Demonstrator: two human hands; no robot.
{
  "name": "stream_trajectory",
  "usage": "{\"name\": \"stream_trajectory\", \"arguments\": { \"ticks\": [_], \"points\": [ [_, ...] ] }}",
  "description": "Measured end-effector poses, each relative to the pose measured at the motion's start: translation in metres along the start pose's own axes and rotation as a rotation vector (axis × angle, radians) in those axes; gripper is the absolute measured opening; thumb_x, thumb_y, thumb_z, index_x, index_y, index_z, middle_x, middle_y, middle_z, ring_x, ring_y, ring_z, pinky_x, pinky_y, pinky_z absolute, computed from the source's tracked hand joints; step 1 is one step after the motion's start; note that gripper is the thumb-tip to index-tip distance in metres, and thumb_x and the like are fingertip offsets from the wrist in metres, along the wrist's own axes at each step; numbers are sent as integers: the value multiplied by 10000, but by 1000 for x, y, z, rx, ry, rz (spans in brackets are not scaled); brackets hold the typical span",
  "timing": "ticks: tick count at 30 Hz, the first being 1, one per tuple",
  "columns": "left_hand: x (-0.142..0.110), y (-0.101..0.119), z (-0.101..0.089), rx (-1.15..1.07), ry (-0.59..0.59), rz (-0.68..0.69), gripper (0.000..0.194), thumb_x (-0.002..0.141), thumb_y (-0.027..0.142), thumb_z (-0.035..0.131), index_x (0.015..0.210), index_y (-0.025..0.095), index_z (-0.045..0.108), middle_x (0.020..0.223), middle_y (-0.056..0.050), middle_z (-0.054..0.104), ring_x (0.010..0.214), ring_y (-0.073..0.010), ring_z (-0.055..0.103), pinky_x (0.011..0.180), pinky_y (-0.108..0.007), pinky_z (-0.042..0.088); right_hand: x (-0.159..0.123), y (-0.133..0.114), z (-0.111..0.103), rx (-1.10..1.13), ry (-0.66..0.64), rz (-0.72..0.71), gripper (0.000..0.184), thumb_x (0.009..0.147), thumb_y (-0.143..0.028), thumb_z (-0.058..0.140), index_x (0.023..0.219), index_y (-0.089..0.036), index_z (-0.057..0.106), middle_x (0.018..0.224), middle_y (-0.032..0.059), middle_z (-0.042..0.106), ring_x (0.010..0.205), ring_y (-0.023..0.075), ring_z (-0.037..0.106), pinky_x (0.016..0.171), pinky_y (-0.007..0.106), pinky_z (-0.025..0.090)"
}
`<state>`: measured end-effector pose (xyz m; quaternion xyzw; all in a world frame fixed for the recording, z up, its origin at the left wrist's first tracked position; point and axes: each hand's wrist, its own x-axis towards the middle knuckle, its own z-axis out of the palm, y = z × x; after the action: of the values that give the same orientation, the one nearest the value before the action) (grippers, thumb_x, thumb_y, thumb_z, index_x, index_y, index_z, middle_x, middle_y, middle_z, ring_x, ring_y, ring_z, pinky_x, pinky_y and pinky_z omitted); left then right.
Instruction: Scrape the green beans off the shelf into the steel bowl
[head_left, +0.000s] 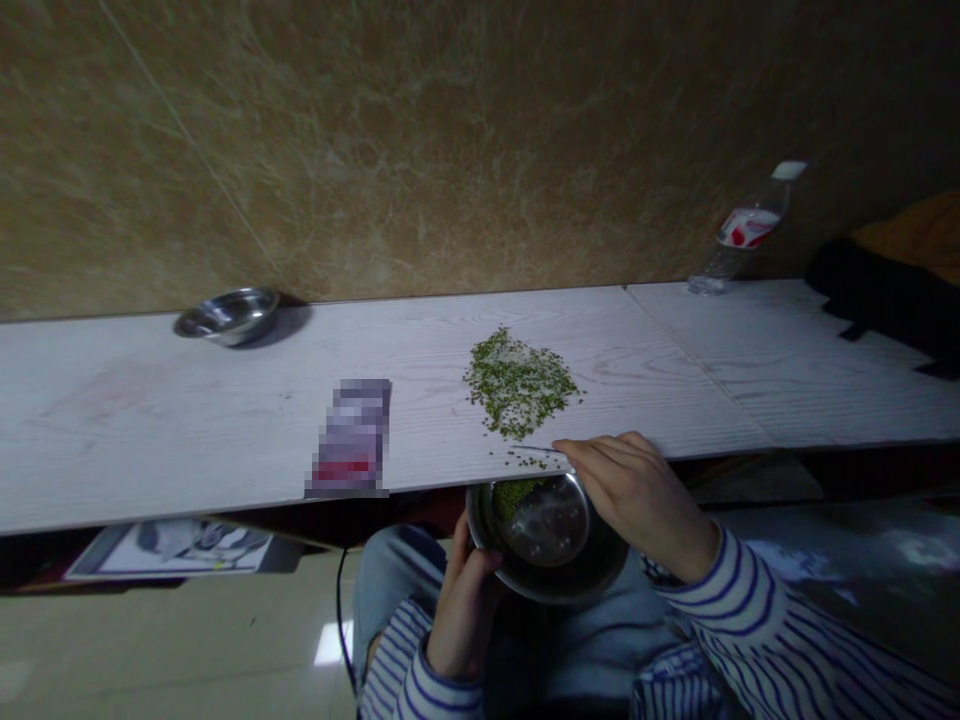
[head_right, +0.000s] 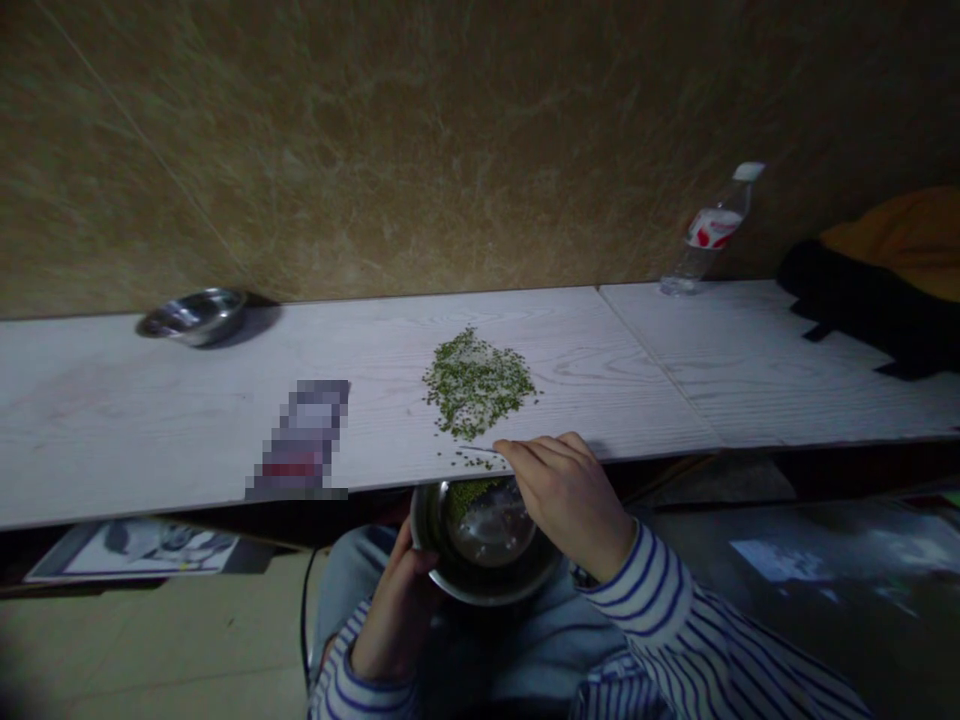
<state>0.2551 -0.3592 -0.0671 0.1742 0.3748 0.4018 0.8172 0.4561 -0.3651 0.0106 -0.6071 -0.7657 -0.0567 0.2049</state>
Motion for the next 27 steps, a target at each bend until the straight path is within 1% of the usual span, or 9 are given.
{"name": "stream_trajectory", "arguments": {
  "ticks": [7,12,15,17,19,22,24,27],
  "points": [
    [-3,9,-5,5,54,13,652,701,138,553,1333,273,465,1169,-48,636,1120,-288,541,907,-415,434,17,-17,8,35,-27,-37,273,910,-121,440,1127,-170,597,995,69,706,876,169,624,769,331,389],
    [-5,11,-7,-20,39,43,601,701,139,572,1285,268,507,1139,-39,650,1129,-273,535,938,-405,411,18,-22,6,109,-79,-79,270,902,-96,440,1102,-171,605,1022,72,697,925,172,620,797,337,383],
    [-4,9,-8,-35,32,50,612,682,138,572,1278,265,513,1142,-42,648,1127,-278,533,951,-415,395,12,-19,0,152,-102,-114,268,897,-93,450,1091,-184,610,1030,64,697,950,167,619,794,337,385],
    [-4,7,-8,-36,29,40,623,682,139,567,1287,271,506,1158,-42,641,1120,-276,533,955,-413,390,7,-13,-3,169,-93,-124,262,904,-104,449,1095,-191,606,1038,59,696,952,162,622,796,333,387],
    [-4,4,-8,-24,26,19,620,694,136,560,1294,279,498,1184,-40,627,1117,-268,531,959,-403,386,3,-7,-5,159,-60,-101,251,913,-119,442,1095,-188,601,1036,62,697,935,162,630,795,330,390],
    [-3,0,-7,-7,16,-3,620,707,127,549,1305,279,485,1216,-40,608,1131,-265,520,969,-391,380,-1,2,-5,84,-7,-32,246,919,-129,434,1094,-178,600,998,64,706,891,171,639,780,328,394],
    [-3,-2,-7,-16,1,-10,634,715,127,548,1325,275,462,1232,-43,601,1152,-270,511,981,-393,372,-3,4,-4,35,1,-9,245,916,-125,438,1093,-172,602,980,64,708,875,174,638,772,326,392],
    [-2,-4,-7,-35,-18,-6,643,717,133,555,1337,265,442,1226,-49,608,1169,-281,506,994,-409,360,-4,0,-1,20,-11,-21,245,911,-122,450,1101,-167,599,994,63,704,887,173,629,773,325,385]
  ]
}}
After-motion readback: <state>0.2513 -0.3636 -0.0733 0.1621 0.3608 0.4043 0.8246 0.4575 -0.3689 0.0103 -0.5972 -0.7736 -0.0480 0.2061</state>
